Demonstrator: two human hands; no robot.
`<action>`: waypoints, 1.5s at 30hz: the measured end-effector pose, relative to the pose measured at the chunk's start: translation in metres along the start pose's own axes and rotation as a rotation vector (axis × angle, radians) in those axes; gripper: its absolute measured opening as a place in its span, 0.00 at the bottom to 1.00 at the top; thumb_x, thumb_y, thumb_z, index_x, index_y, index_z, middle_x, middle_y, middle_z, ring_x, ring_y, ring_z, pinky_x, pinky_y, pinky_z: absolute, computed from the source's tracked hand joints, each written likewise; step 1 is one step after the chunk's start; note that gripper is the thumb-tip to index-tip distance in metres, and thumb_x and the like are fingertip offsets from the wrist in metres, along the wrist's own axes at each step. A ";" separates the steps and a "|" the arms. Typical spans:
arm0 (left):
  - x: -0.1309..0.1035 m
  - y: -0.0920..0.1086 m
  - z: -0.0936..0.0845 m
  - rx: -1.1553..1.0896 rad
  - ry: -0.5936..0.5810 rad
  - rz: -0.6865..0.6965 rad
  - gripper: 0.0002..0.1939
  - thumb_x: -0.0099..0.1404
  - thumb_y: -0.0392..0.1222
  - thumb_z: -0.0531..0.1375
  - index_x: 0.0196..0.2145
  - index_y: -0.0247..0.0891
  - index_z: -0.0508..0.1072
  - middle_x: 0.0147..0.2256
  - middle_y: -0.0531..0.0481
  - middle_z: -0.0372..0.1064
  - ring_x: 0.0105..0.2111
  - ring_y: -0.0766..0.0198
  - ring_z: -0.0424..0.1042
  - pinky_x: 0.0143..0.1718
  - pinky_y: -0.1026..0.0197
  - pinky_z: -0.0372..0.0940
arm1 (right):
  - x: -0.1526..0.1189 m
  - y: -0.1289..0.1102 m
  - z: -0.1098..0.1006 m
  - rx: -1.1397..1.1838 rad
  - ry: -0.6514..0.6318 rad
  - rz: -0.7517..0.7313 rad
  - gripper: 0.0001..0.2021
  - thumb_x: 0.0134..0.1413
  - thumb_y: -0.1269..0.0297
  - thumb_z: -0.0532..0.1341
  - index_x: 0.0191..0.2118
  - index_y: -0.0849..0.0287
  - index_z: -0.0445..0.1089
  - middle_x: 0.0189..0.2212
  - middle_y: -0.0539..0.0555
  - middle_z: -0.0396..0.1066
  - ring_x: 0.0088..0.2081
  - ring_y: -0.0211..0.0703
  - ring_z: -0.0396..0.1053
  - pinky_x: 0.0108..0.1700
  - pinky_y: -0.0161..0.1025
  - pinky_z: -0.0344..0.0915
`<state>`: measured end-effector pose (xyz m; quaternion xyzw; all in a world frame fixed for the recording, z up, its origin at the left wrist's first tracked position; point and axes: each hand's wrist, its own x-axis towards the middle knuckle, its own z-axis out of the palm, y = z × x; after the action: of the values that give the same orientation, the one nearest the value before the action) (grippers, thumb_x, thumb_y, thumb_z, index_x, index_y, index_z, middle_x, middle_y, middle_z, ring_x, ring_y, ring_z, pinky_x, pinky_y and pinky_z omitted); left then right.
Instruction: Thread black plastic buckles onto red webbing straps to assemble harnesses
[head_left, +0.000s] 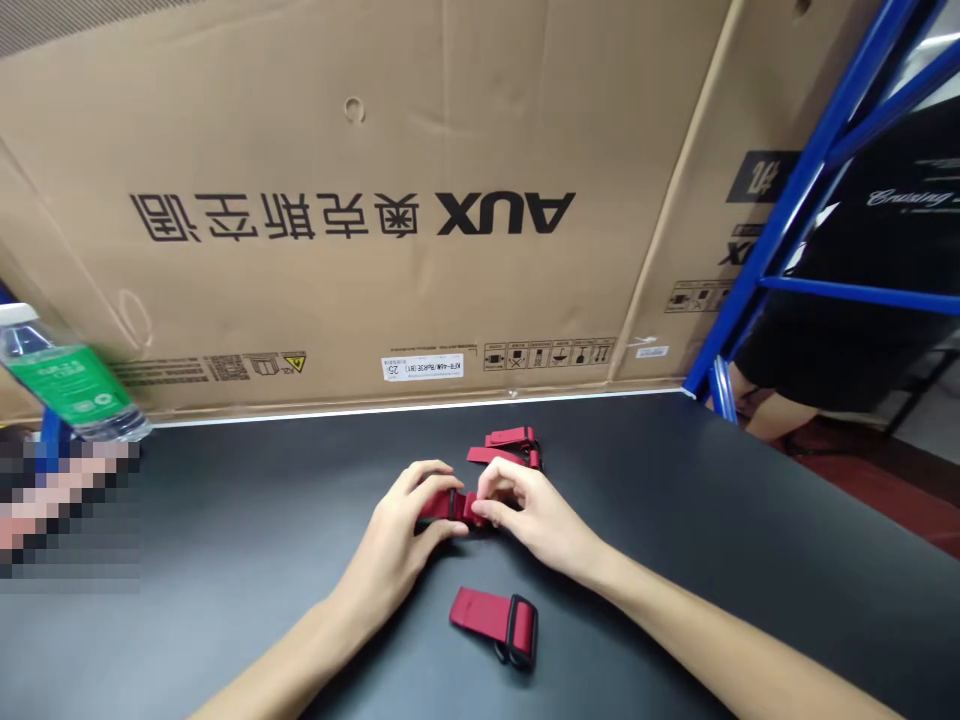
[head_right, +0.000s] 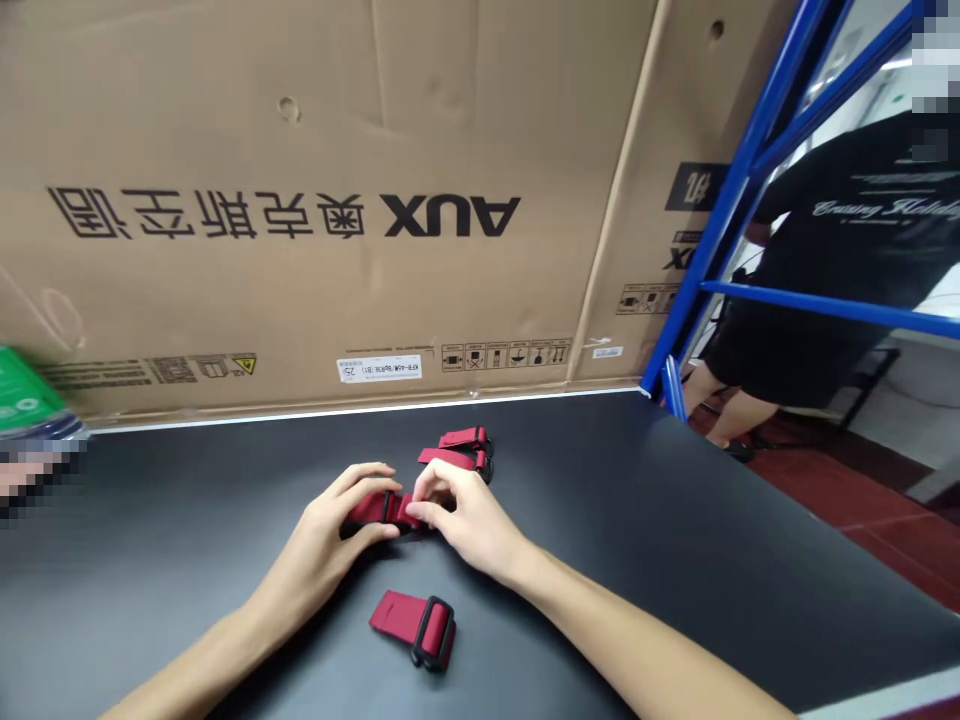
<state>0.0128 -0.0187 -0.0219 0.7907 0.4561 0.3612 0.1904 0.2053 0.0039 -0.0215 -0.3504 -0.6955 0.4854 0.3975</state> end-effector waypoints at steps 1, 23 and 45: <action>0.000 0.000 0.000 -0.011 -0.027 0.009 0.10 0.64 0.38 0.59 0.44 0.43 0.73 0.45 0.47 0.72 0.44 0.54 0.72 0.47 0.54 0.68 | 0.000 0.000 0.001 -0.003 -0.008 -0.013 0.10 0.54 0.59 0.63 0.30 0.56 0.63 0.25 0.47 0.66 0.28 0.39 0.65 0.35 0.39 0.63; -0.004 -0.002 0.004 0.128 -0.075 0.279 0.13 0.69 0.44 0.58 0.51 0.45 0.73 0.42 0.46 0.68 0.43 0.56 0.66 0.44 0.57 0.68 | -0.002 -0.003 0.002 0.056 -0.066 -0.057 0.07 0.48 0.72 0.60 0.27 0.56 0.60 0.24 0.46 0.67 0.30 0.39 0.67 0.37 0.38 0.64; -0.001 0.008 -0.005 0.195 0.049 0.149 0.11 0.64 0.41 0.55 0.43 0.41 0.72 0.34 0.50 0.77 0.32 0.59 0.75 0.36 0.59 0.70 | -0.002 -0.008 -0.006 -0.259 -0.019 -0.236 0.09 0.55 0.63 0.67 0.42 0.58 0.76 0.31 0.50 0.70 0.32 0.41 0.66 0.40 0.40 0.66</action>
<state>0.0134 -0.0241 -0.0144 0.8281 0.4336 0.3476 0.0739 0.2106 0.0018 -0.0127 -0.3101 -0.7922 0.3448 0.3967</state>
